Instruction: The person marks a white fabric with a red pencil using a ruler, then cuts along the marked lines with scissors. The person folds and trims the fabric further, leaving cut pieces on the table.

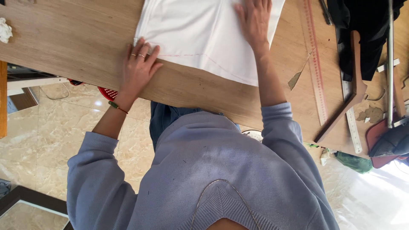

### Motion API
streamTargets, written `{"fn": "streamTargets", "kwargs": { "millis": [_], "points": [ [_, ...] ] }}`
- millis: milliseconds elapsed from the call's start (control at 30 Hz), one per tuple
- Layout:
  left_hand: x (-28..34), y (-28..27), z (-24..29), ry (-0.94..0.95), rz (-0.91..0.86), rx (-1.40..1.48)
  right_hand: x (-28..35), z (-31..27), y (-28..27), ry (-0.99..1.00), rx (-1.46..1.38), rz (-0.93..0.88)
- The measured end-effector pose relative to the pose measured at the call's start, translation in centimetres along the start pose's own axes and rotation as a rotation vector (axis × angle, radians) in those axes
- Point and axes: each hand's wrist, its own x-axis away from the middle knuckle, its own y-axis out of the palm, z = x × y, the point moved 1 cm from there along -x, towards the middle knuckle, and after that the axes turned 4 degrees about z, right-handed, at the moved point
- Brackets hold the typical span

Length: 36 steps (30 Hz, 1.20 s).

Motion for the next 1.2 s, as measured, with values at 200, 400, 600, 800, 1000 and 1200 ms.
{"fn": "streamTargets", "kwargs": {
  "millis": [200, 400, 600, 800, 1000, 1200],
  "points": [
    [-1.7, 0.4, -6.6, -0.039, -0.024, 0.066, 3.3, -2.4, 1.0, 0.259, 0.275, -0.226],
    [-2.8, -0.8, -7.3, -0.128, 0.015, 0.146, 4.6, -5.5, 1.2, 0.359, 0.269, -0.182],
    [-2.2, -1.4, -5.7, -0.232, 0.072, 0.172, 7.6, -9.6, -0.9, 0.075, -0.096, -0.093],
    [-2.5, -1.4, -5.8, -0.246, 0.159, 0.213, 7.4, -18.2, 1.0, -0.228, -0.388, -0.126],
    [-2.2, -1.6, -5.7, -0.283, 0.192, 0.262, 6.6, -19.9, 3.2, -0.273, -0.21, -0.119],
    [-2.7, -2.1, -5.6, -0.253, 0.207, 0.27, 6.4, -19.2, 2.9, -0.288, -0.24, -0.121]
  ]
}}
